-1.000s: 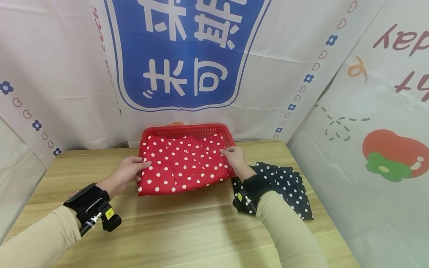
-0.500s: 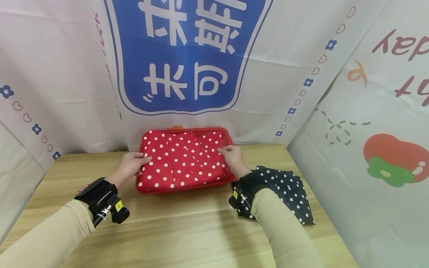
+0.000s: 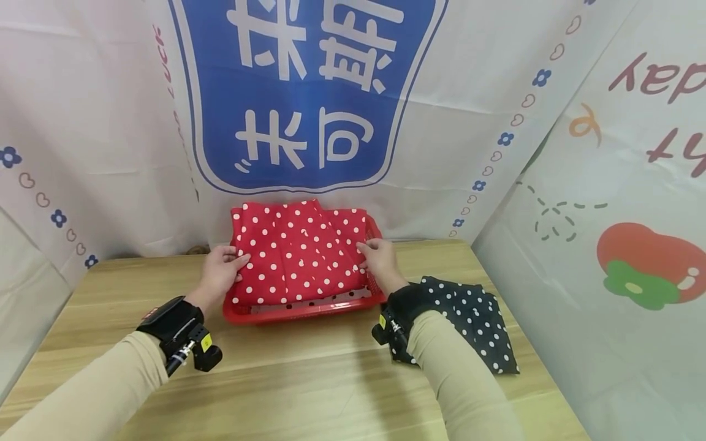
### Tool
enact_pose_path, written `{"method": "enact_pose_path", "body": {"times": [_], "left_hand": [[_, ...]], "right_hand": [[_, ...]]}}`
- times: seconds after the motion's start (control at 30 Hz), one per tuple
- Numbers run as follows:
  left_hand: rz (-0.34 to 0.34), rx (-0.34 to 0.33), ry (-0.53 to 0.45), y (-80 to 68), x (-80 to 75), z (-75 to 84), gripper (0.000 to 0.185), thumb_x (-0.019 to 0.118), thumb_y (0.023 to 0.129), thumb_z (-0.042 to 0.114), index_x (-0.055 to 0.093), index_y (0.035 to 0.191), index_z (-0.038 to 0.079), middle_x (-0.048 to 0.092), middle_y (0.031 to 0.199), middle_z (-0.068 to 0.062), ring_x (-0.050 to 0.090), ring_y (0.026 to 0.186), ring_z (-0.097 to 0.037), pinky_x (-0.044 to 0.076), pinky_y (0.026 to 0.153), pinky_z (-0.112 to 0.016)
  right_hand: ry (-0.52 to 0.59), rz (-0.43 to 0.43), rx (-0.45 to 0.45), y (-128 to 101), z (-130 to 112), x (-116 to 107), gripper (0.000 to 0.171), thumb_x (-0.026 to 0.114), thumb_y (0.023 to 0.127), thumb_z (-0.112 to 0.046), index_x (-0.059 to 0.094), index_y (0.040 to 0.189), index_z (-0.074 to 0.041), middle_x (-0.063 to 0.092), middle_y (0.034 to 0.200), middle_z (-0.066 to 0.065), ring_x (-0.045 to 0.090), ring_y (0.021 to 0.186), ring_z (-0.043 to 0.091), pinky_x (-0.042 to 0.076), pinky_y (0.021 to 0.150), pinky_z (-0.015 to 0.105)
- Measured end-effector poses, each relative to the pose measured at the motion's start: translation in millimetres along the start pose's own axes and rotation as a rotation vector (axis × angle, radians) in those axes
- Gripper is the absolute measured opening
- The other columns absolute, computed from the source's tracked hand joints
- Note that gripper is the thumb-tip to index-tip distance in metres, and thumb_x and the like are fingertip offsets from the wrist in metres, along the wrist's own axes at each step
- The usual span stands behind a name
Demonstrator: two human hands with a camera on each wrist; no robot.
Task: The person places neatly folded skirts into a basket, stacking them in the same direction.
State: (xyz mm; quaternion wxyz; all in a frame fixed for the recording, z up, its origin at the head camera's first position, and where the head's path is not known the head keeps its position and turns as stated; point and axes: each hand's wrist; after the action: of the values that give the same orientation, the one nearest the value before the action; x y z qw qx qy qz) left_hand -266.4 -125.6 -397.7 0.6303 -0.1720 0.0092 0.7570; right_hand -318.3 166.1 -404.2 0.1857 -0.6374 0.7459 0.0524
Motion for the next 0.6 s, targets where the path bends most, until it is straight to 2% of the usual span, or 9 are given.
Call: {"method": "enact_pose_path", "body": {"times": [0.1,0.23,0.43,0.6], "left_hand": [[0.003,0.018,-0.003,0.0,2.7,-3.6,0.041,0.054,0.1,0.017,0.04,0.132,-0.003,0.049,0.128,-0.021,0.054,0.095,-0.023,0.053,0.078,-0.025],[-0.001,0.008,-0.018,0.7,9.0,-8.2,0.04,0.054,0.1,0.016,0.041,0.133,-0.003,0.049,0.126,-0.02,0.053,0.094,-0.023,0.053,0.078,-0.024],[-0.028,-0.035,-0.058,1.2,16.4,-14.4,0.042,0.052,0.101,0.015,0.039,0.135,-0.005,0.048,0.127,-0.021,0.052,0.097,-0.026,0.052,0.084,-0.029],[-0.024,-0.077,-0.114,4.6,20.5,-15.4,0.04,0.046,0.103,0.013,0.039,0.138,-0.006,0.045,0.133,-0.023,0.049,0.107,-0.03,0.05,0.091,-0.034]], "right_hand": [[0.004,0.006,-0.007,-1,2,0,0.03,0.062,0.096,-0.023,0.064,0.115,0.001,0.06,0.103,0.016,0.059,0.061,0.014,0.051,0.059,0.021],[0.018,0.012,-0.007,-2,9,-3,0.029,0.063,0.096,-0.021,0.064,0.114,0.003,0.06,0.102,0.017,0.06,0.059,0.014,0.052,0.058,0.022],[0.046,0.038,0.005,-2,23,-3,0.028,0.063,0.096,-0.017,0.064,0.114,0.005,0.061,0.1,0.018,0.06,0.055,0.013,0.053,0.056,0.022],[0.011,0.025,0.005,0,27,1,0.027,0.062,0.096,-0.015,0.064,0.114,0.006,0.06,0.097,0.018,0.059,0.055,0.012,0.052,0.055,0.021]]}}
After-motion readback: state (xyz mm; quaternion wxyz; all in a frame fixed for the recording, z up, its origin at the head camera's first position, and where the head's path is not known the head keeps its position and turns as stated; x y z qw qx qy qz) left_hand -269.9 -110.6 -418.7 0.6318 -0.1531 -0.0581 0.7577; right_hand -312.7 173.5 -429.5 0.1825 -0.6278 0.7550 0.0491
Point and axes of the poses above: each hand's wrist, its own y-axis towards the middle knuckle, its own x-axis out of the palm, z = x × y
